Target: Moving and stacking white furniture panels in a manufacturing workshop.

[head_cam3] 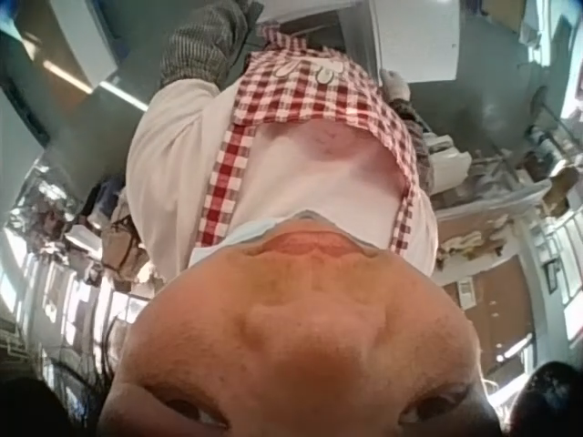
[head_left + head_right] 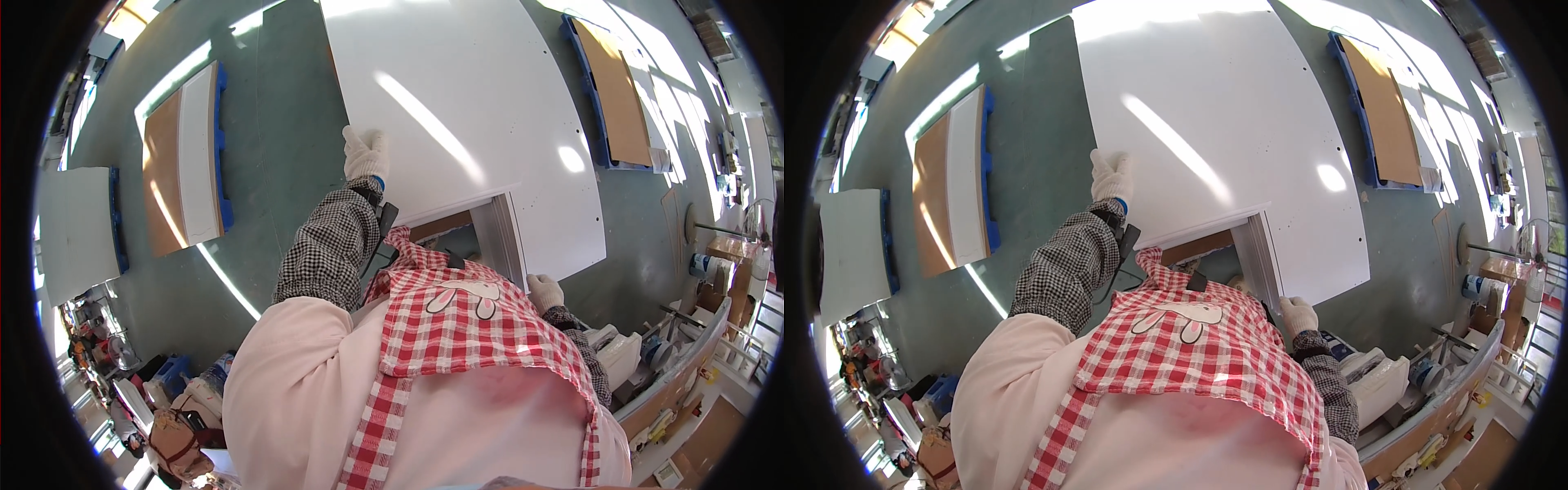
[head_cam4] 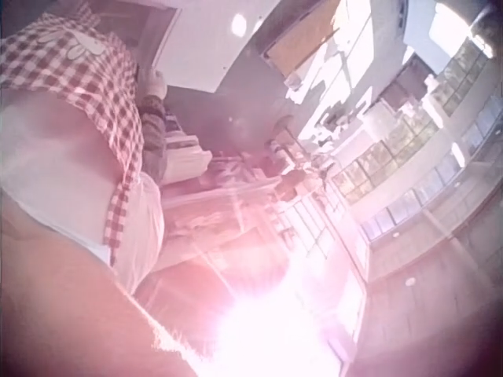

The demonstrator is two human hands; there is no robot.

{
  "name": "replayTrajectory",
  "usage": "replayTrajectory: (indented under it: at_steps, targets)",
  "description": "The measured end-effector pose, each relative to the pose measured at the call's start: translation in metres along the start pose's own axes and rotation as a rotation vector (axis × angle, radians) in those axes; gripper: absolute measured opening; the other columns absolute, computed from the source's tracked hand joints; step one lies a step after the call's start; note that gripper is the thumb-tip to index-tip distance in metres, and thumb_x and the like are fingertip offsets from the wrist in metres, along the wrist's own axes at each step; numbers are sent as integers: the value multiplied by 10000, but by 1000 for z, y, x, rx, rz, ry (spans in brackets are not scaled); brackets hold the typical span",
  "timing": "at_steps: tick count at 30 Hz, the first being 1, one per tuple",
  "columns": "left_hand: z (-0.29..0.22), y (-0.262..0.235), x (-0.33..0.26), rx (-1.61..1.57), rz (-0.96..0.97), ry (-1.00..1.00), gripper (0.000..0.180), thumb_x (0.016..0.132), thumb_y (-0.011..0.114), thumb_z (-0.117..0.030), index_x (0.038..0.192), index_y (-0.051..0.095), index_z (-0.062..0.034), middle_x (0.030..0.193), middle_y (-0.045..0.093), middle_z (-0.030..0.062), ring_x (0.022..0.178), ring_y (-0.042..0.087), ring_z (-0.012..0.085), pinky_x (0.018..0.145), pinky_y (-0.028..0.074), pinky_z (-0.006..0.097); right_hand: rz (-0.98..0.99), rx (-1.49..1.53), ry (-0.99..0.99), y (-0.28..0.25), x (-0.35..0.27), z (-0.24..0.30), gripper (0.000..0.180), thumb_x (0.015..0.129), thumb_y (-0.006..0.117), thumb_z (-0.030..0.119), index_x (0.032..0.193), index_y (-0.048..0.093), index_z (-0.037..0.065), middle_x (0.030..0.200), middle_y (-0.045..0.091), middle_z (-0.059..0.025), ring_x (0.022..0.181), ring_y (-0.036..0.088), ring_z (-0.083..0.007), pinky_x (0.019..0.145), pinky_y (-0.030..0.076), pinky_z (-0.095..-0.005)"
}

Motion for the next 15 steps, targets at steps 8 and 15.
replayTrajectory:
  at_steps: [8,15]
  targets:
    - [-5,0,-3,69,-32,-106,700,974,519,-467,1471,233,-65,1389,501,264,1203,574,432,993,493,499,-338,-177,-244,-133,66,160,794,954,503,526,1542,277,42,1612,262,-192,1510,193,-344,1230,159,-449]
    - [-2,-1,-3,99,-48,-119,695,972,524,-444,1474,227,-66,1371,520,251,1186,582,420,993,487,503,-182,-642,-745,-105,110,321,860,958,427,606,1565,223,31,1637,188,-197,1532,89,-343,1250,3,-473]
Point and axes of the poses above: each hand's wrist, its own x-axis towards the middle knuckle, its own y-axis out of the palm, z = x × y, the point moved 9 cm from there along x, towards the middle knuckle
